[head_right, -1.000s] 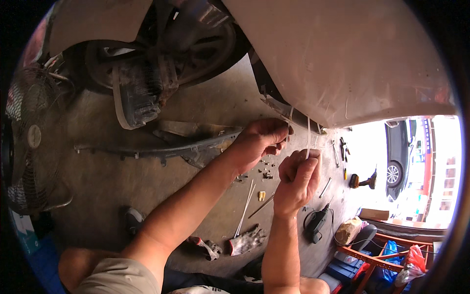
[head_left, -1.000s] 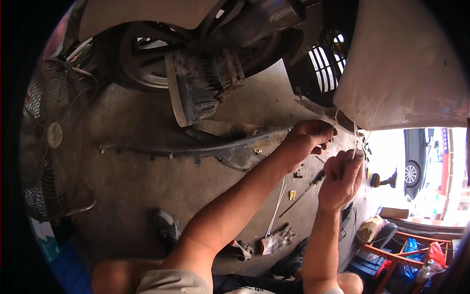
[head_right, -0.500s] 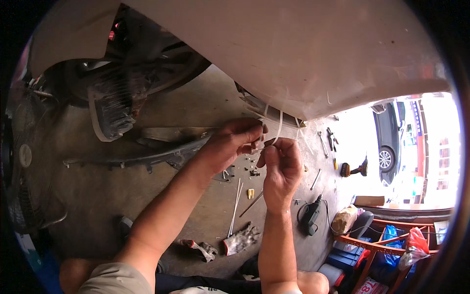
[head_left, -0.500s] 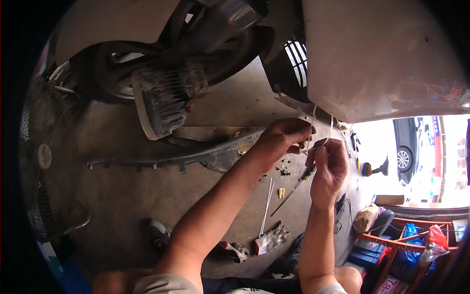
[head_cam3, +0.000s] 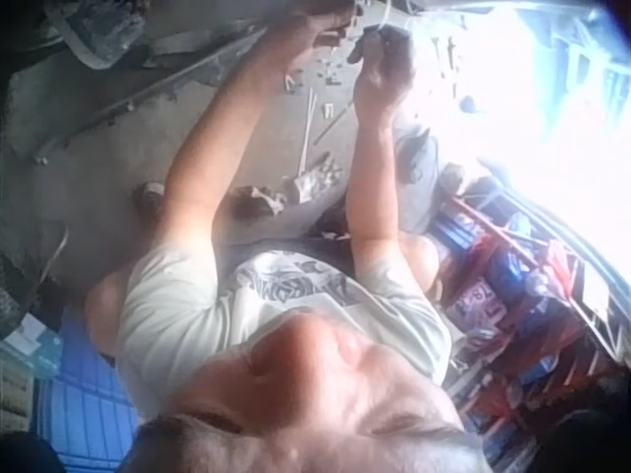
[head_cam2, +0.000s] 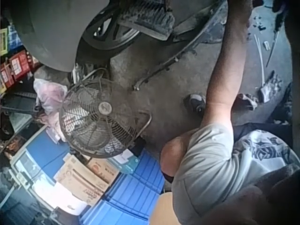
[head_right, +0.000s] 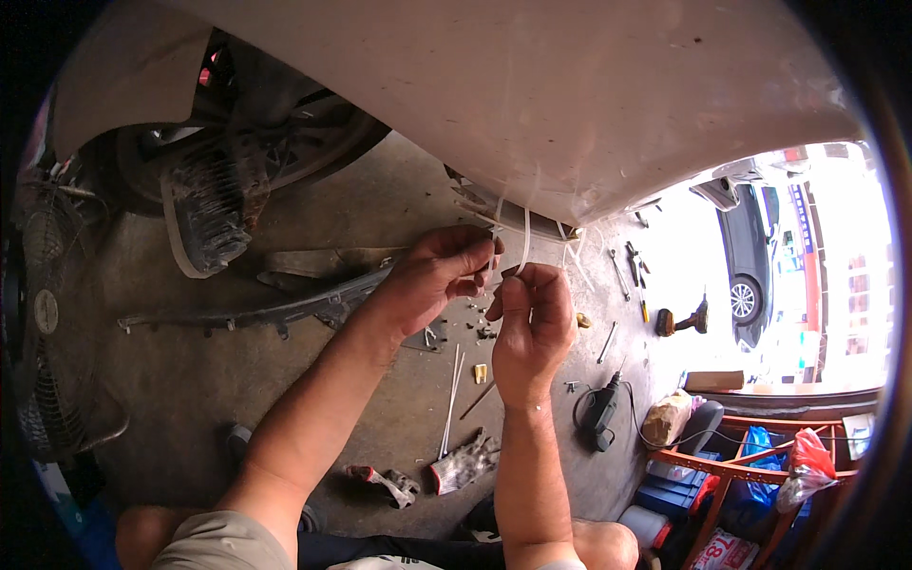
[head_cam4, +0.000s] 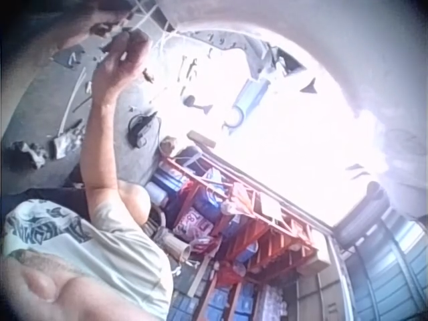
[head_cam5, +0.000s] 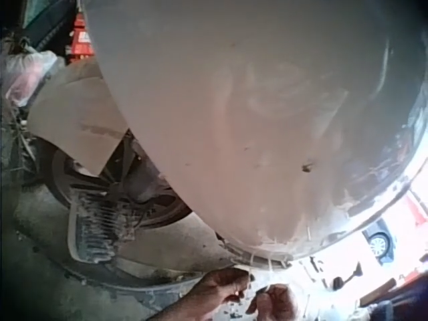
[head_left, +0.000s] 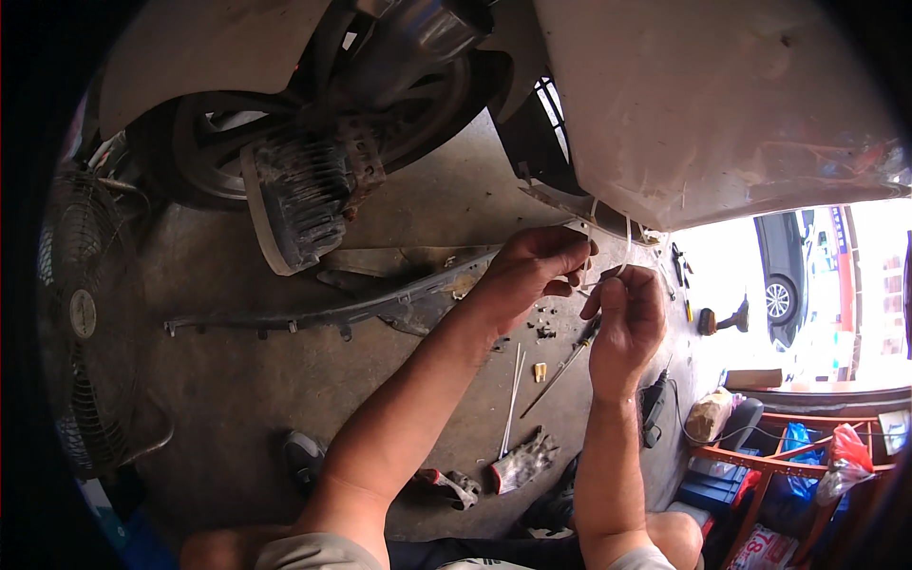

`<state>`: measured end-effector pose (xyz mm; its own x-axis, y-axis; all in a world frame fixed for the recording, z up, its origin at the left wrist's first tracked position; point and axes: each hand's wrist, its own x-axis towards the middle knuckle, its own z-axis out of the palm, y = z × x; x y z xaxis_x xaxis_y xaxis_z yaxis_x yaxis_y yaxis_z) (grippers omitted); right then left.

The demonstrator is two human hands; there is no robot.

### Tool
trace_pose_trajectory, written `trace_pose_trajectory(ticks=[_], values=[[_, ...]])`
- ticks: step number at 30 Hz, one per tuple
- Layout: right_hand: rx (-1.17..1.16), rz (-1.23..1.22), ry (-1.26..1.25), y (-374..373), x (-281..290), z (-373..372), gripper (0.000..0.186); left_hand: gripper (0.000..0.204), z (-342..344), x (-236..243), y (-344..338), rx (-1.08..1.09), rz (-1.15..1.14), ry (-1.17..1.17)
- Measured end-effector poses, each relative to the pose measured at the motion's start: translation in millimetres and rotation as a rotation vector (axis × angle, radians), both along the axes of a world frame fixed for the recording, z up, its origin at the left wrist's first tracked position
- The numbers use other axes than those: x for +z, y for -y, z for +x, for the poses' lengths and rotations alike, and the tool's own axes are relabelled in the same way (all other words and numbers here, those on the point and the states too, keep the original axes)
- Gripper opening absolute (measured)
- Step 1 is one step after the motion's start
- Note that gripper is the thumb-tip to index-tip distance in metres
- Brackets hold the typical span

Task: The recorder is using zip ties to secure a loose or broken fairing panel on a motorcycle.

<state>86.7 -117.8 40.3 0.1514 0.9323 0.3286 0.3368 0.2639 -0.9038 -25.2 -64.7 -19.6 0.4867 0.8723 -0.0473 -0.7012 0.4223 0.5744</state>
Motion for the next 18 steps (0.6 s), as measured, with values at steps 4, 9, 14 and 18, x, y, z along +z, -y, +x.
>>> trace_pose_trajectory(ticks=[4, 9, 14, 18], values=[[-0.016, 0.010, 0.011, 0.2, 0.7, -1.1, 0.002, 0.018, -1.1, -0.5, -0.1, 0.005, 0.000, -0.011], [-0.009, 0.024, -0.007, -1.6, 0.1, -3.1, 0.002, 0.017, -0.5, -0.6, -0.6, 0.007, 0.019, -0.009], [-0.007, 0.056, -0.051, -2.2, -1.4, -8.4, 0.002, 0.017, -2.5, -0.3, 1.4, 0.014, 0.024, -0.029], [-0.031, 0.088, -0.030, -2.6, -3.8, -7.7, 0.003, 0.015, -1.5, -1.4, 2.0, 0.024, 0.022, -0.053]])
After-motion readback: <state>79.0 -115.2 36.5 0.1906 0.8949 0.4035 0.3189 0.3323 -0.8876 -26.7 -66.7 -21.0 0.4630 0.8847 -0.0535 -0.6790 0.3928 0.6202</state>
